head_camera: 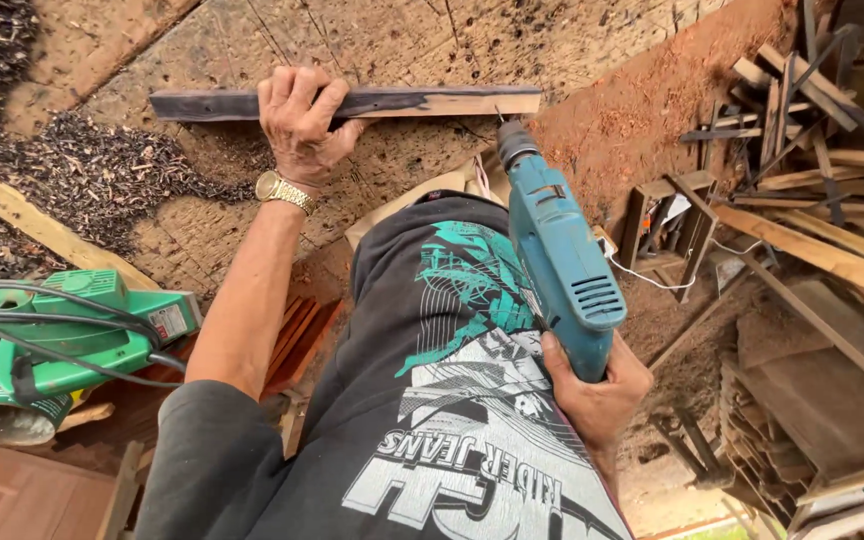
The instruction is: The person drills holes into dark wooden strips using a corded power drill at a workbench, holding each strip steady with one hand while operating the drill with the other. They pick up new strips from a pile on the bench, drill them one at a time, and set the drilled strips aside.
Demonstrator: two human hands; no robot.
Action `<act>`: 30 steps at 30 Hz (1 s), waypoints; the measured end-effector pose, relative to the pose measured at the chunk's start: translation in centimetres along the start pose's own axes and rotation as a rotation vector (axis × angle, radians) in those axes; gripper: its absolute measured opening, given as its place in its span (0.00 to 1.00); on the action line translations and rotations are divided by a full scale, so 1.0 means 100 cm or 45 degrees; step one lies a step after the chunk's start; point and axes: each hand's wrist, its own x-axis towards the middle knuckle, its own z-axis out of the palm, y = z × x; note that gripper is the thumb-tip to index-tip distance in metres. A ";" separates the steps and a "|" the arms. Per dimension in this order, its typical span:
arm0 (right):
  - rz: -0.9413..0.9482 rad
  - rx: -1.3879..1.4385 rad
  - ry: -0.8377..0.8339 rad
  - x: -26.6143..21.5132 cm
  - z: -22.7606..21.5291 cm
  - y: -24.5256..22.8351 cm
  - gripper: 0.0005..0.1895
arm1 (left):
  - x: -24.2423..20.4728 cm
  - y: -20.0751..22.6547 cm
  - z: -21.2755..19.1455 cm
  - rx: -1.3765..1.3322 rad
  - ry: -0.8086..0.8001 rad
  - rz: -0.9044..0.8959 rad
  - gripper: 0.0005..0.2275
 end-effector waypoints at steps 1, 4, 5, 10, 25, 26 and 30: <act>-0.003 -0.005 0.000 0.002 0.000 -0.003 0.15 | 0.002 0.002 -0.001 -0.014 0.000 -0.001 0.16; -0.019 -0.017 0.001 0.004 0.000 -0.006 0.15 | 0.002 0.002 -0.002 -0.025 -0.007 0.004 0.18; -0.043 -0.019 -0.003 0.005 -0.001 -0.005 0.14 | 0.002 0.001 -0.001 -0.010 -0.006 0.007 0.18; -0.045 0.028 -0.004 0.009 -0.003 -0.006 0.15 | -0.001 0.001 0.000 -0.028 -0.023 -0.017 0.19; -0.015 0.055 -0.030 0.010 -0.005 -0.006 0.15 | 0.000 0.002 0.000 -0.004 -0.027 -0.042 0.17; -0.002 0.049 -0.034 0.009 -0.006 -0.006 0.14 | 0.001 0.003 -0.002 -0.005 -0.046 -0.043 0.17; -0.047 0.025 -0.037 0.012 -0.006 -0.010 0.13 | 0.000 0.001 0.001 -0.009 -0.026 -0.022 0.17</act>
